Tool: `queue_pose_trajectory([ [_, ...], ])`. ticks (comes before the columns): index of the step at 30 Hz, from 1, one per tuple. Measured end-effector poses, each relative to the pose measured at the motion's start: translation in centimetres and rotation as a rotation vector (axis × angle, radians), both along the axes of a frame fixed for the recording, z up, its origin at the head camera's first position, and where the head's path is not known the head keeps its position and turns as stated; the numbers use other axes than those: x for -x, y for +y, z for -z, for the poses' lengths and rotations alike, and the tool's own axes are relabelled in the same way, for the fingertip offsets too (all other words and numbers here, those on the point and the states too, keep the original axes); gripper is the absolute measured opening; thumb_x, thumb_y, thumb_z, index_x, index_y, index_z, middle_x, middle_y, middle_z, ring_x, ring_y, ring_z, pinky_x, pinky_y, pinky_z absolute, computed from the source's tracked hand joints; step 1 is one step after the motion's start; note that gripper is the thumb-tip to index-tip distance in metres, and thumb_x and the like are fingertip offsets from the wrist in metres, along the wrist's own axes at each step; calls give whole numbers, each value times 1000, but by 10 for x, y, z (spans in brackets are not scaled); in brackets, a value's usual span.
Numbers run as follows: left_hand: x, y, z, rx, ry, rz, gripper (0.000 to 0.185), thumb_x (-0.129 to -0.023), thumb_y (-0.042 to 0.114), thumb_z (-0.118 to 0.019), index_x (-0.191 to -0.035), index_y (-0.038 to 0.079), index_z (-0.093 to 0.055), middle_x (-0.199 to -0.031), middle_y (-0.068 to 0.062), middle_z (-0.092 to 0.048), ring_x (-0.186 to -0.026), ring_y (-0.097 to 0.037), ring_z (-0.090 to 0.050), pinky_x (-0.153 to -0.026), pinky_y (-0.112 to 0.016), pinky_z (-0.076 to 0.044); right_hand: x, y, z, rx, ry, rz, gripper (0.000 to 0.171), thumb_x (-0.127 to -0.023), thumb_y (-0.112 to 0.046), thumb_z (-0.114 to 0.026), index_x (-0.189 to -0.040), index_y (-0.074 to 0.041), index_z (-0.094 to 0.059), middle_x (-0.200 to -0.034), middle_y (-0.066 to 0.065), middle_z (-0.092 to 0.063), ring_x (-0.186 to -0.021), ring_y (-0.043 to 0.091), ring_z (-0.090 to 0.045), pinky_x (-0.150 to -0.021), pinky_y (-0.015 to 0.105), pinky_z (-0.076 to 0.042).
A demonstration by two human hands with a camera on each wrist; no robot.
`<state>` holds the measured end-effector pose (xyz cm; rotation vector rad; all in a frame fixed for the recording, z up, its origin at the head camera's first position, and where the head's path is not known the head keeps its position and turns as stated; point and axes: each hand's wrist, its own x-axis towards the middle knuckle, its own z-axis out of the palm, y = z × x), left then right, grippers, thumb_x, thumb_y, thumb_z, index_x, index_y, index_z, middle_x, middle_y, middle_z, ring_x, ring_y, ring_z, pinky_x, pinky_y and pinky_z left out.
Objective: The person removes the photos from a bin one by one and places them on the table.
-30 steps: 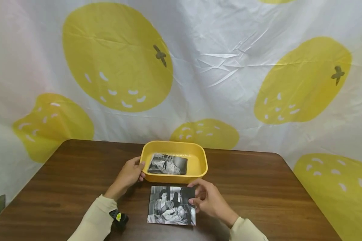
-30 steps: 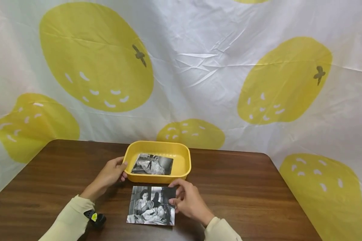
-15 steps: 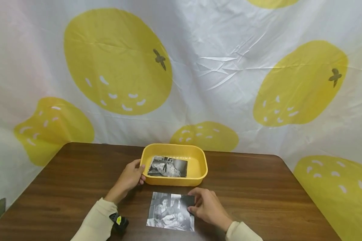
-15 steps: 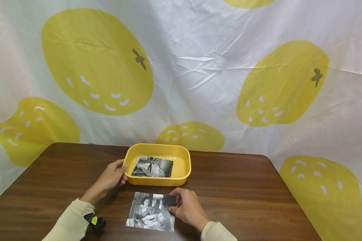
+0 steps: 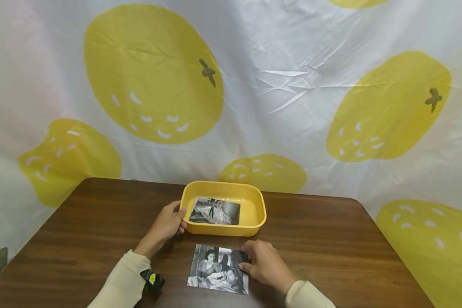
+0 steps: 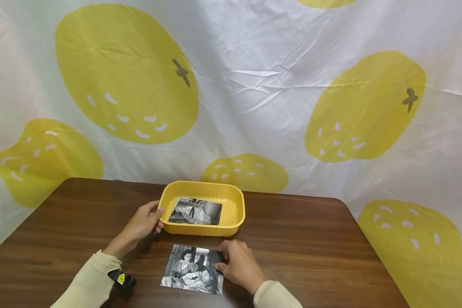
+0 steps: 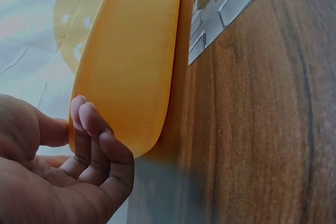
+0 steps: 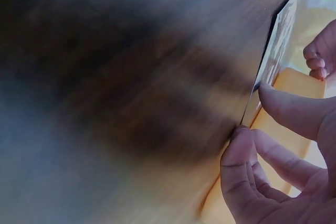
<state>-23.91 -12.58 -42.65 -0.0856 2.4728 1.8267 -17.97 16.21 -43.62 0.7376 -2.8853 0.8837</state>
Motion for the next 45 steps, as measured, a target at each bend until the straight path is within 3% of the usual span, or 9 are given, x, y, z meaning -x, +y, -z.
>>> queue_pose_trajectory([
  [5,1,-1,-2,4,1,-1,47,-109,14,-44,-150,-9,-36,-73,-8,-61,-58,-13,-56,-57,-28,-49,0,-3,-7,-25,4,10,28,-75,-12,-89,-97,-7,-74,-75,-3,-59,-68,9,-53,-61,29,-44],
  [9,1,-1,-3,-2,1,4,46,-109,13,-44,-149,-9,-37,-72,-7,-61,-58,-13,-55,-56,-27,-48,5,-6,-33,-31,-13,12,25,-77,-15,-89,-93,-9,-72,-75,-6,-62,-67,9,-56,-62,31,-46],
  [15,1,-1,-3,-5,1,1,46,-109,14,-44,-149,-9,-37,-71,-7,-60,-58,-12,-55,-56,-27,-48,31,-15,-71,-21,-9,54,22,-80,-18,-87,-93,-11,-71,-74,-6,-66,-63,7,-60,-65,34,-51],
  [21,2,-1,-2,2,4,5,46,-109,13,-44,-148,-9,-37,-72,-7,-61,-58,-13,-55,-57,-27,-48,62,-24,-85,-47,-13,118,21,-83,-23,-86,-96,-13,-73,-82,-1,-70,-77,21,-64,-78,45,-52],
  [26,2,-1,-1,-3,-3,4,46,-109,13,-44,-149,-9,-36,-73,-8,-61,-58,-13,-55,-57,-27,-49,86,-31,-77,-74,-75,103,32,-84,-22,-85,-107,-4,-72,-100,11,-72,-91,27,-67,-86,48,-53],
  [32,0,-1,1,-4,-21,-7,47,-109,14,-45,-149,-9,-36,-73,-8,-61,-58,-13,-55,-57,-27,-49,110,-39,-52,-137,-119,67,54,-82,-22,-87,-119,11,-65,-116,23,-68,-104,35,-66,-92,47,-52],
  [36,-1,0,2,-3,-15,-12,47,-109,14,-45,-149,-9,-37,-73,-8,-61,-58,-13,-55,-57,-27,-49,117,-42,-40,-157,-178,109,54,-79,-29,-90,-110,7,-64,-105,18,-67,-93,31,-64,-85,46,-53],
  [40,-1,1,3,-8,-14,-13,47,-109,14,-45,-149,-9,-37,-73,-8,-61,-58,-14,-55,-58,-29,-49,121,-44,-30,-199,-174,159,56,-74,-41,-91,-100,-1,-61,-90,9,-62,-81,25,-57,-77,43,-50],
  [45,-2,2,2,-23,-1,-16,45,-109,13,-46,-147,-9,-39,-71,-8,-60,-57,-13,-55,-57,-29,-49,122,-47,-23,-255,-141,200,74,-70,-51,-91,-116,-2,-59,-109,16,-61,-92,30,-60,-80,46,-52],
])
